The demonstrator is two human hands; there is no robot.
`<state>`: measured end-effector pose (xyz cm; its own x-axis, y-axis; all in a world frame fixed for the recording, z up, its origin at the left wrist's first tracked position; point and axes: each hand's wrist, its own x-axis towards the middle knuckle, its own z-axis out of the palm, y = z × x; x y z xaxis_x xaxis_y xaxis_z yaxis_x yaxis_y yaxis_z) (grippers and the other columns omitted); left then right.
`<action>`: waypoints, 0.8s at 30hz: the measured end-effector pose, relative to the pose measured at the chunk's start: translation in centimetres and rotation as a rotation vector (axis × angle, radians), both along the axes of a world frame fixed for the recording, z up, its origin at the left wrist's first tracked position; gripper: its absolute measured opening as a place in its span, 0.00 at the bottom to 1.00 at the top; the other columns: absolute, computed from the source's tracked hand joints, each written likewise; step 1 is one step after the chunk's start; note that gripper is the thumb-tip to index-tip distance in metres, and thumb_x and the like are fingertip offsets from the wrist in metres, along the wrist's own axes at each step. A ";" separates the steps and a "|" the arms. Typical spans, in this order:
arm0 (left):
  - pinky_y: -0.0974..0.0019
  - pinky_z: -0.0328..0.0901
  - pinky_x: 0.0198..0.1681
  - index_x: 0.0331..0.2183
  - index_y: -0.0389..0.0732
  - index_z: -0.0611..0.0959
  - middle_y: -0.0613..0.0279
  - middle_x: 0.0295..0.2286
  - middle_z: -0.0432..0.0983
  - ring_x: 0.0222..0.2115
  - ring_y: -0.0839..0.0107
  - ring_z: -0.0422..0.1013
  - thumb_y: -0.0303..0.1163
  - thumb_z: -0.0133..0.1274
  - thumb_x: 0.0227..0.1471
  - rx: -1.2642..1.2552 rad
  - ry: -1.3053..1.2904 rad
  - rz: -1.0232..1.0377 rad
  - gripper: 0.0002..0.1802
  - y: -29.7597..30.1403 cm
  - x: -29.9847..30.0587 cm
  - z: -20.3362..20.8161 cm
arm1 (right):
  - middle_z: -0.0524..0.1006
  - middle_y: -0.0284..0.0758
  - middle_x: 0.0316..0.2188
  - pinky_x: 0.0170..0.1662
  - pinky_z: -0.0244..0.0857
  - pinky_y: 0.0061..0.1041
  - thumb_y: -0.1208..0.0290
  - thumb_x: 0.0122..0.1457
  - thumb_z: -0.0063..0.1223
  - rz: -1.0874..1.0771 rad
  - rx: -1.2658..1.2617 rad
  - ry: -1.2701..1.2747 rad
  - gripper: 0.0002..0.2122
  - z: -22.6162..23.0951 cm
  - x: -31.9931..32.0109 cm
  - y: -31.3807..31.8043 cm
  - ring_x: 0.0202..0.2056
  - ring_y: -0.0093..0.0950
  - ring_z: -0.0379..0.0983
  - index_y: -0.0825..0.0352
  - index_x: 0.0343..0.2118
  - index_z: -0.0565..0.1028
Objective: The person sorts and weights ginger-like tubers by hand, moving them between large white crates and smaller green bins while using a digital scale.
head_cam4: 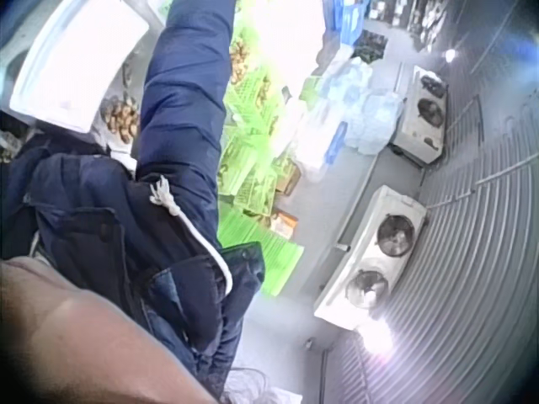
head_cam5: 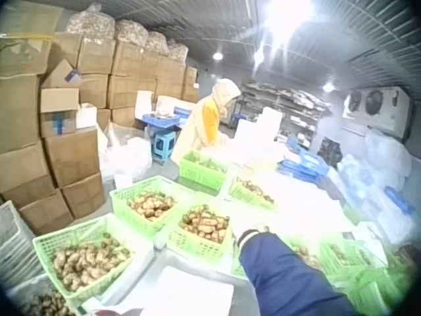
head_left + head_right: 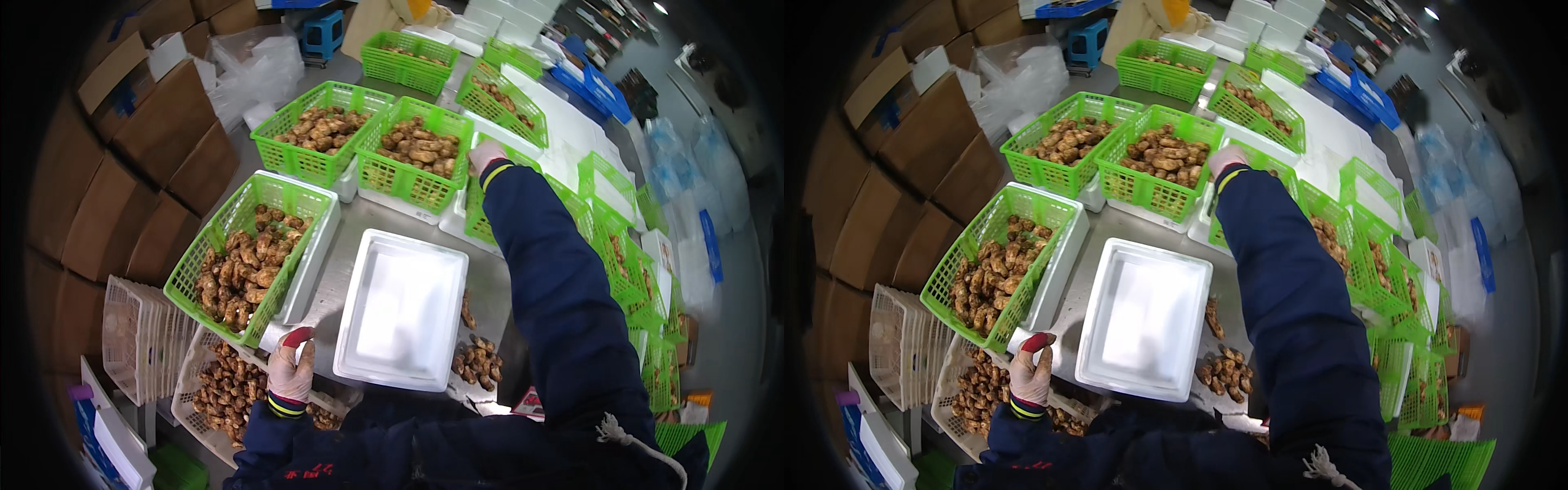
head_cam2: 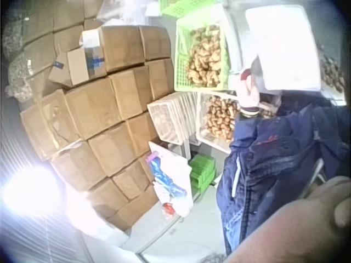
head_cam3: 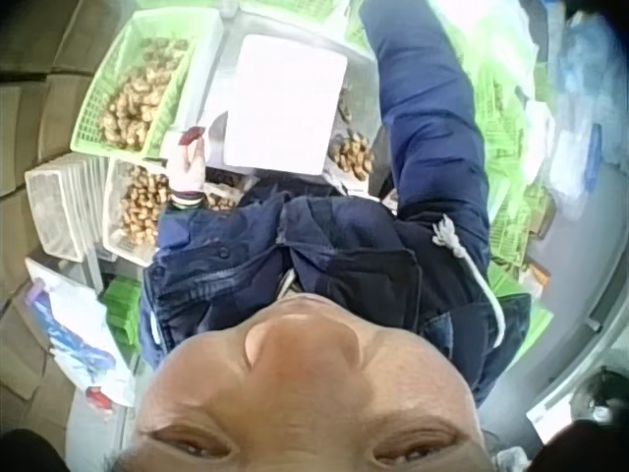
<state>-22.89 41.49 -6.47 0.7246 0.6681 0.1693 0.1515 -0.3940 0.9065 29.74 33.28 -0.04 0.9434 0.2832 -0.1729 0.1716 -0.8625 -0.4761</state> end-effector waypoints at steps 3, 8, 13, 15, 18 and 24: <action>0.68 0.65 0.43 0.39 0.37 0.78 0.58 0.35 0.76 0.37 0.66 0.72 0.20 0.51 0.51 0.048 -0.002 -0.041 0.11 -1.6 2.2 1.1 | 0.77 0.47 0.39 0.43 0.67 0.30 0.69 0.52 0.52 0.330 0.080 -0.413 0.19 1.2 -4.7 -4.9 0.40 0.37 0.75 0.73 0.47 0.72; 0.65 0.66 0.43 0.40 0.36 0.77 0.53 0.35 0.77 0.37 0.64 0.73 0.16 0.49 0.50 0.156 -0.133 -0.243 0.13 -10.0 8.2 4.6 | 0.77 0.36 0.41 0.47 0.68 0.20 0.72 0.58 0.54 0.604 0.786 0.195 0.17 3.0 -21.6 -22.5 0.42 0.22 0.73 0.68 0.50 0.72; 0.60 0.67 0.44 0.53 0.38 0.68 0.51 0.39 0.75 0.39 0.65 0.72 0.21 0.43 0.58 -0.203 -0.308 -0.782 0.20 -23.3 10.9 3.3 | 0.79 0.34 0.29 0.31 0.68 0.17 0.72 0.60 0.49 0.014 0.930 0.865 0.15 -3.2 -35.7 -40.7 0.26 0.18 0.73 0.70 0.50 0.72; 0.61 0.67 0.42 0.54 0.38 0.67 0.50 0.37 0.75 0.37 0.65 0.72 0.21 0.42 0.58 -0.235 -0.294 -1.007 0.21 -30.8 12.1 3.1 | 0.79 0.36 0.28 0.31 0.70 0.19 0.72 0.60 0.47 -0.209 0.986 0.915 0.15 -6.4 -40.4 -48.2 0.27 0.21 0.75 0.71 0.49 0.72; 0.67 0.67 0.41 0.51 0.32 0.68 0.52 0.36 0.75 0.34 0.67 0.72 0.17 0.43 0.55 -0.388 -0.057 -1.204 0.20 -42.5 12.3 2.9 | 0.79 0.38 0.27 0.29 0.71 0.20 0.71 0.60 0.48 -0.473 0.934 0.876 0.15 -8.1 -46.1 -59.4 0.27 0.24 0.77 0.73 0.47 0.72; 0.78 0.64 0.37 0.42 0.30 0.74 0.60 0.35 0.74 0.32 0.78 0.69 0.22 0.51 0.53 -0.575 0.555 -1.609 0.13 -61.2 7.8 0.7 | 0.80 0.37 0.25 0.28 0.71 0.21 0.75 0.57 0.48 -0.977 1.010 0.540 0.13 -7.5 -58.5 -77.2 0.25 0.24 0.77 0.69 0.45 0.75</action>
